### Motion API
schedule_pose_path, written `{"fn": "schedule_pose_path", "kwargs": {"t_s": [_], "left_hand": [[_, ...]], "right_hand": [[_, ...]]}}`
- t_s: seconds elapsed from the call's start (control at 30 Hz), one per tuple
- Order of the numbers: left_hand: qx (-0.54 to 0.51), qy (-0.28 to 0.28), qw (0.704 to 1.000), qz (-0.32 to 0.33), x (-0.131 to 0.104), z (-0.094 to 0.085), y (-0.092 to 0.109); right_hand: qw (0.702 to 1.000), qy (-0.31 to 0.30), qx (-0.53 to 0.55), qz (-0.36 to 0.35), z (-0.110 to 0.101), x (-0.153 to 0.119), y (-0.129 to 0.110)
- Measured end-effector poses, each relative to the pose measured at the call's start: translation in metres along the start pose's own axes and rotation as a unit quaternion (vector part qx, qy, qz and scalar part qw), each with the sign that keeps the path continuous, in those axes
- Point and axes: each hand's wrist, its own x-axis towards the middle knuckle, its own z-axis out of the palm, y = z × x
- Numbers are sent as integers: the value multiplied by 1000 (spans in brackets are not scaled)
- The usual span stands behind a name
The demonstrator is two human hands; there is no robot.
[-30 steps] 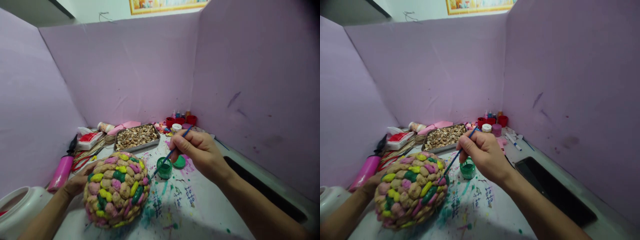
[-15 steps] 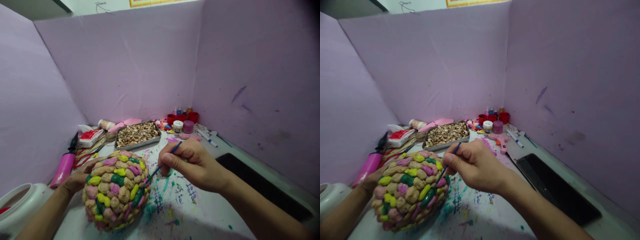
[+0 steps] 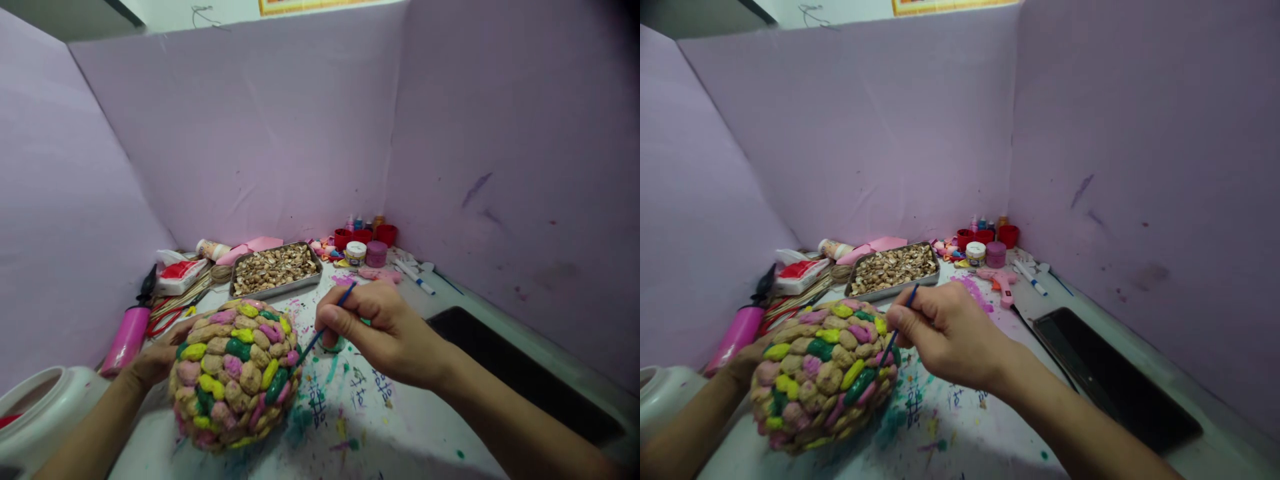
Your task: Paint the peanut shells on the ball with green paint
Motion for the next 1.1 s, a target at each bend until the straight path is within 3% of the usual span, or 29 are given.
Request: {"fn": "schedule_pose_path", "kwargs": {"t_s": [0.27, 0.4, 0.53, 0.73, 0.93, 1.1], "left_hand": [[35, 42, 998, 0, -1, -1, -1], [41, 57, 998, -2, 0, 0, -3], [41, 67, 997, -4, 1, -1, -5], [34, 66, 997, -9, 1, 1, -5], [34, 56, 998, 2, 4, 3, -6], [35, 56, 998, 11, 3, 0, -8]], "right_hand": [[999, 34, -25, -27, 2, 0, 3], [992, 110, -31, -52, 1, -1, 3], [983, 175, -32, -34, 2, -1, 4], [990, 139, -19, -31, 5, 1, 6], [982, 189, -20, 11, -7, 1, 6], [986, 161, -33, 27, -10, 4, 9]]}}
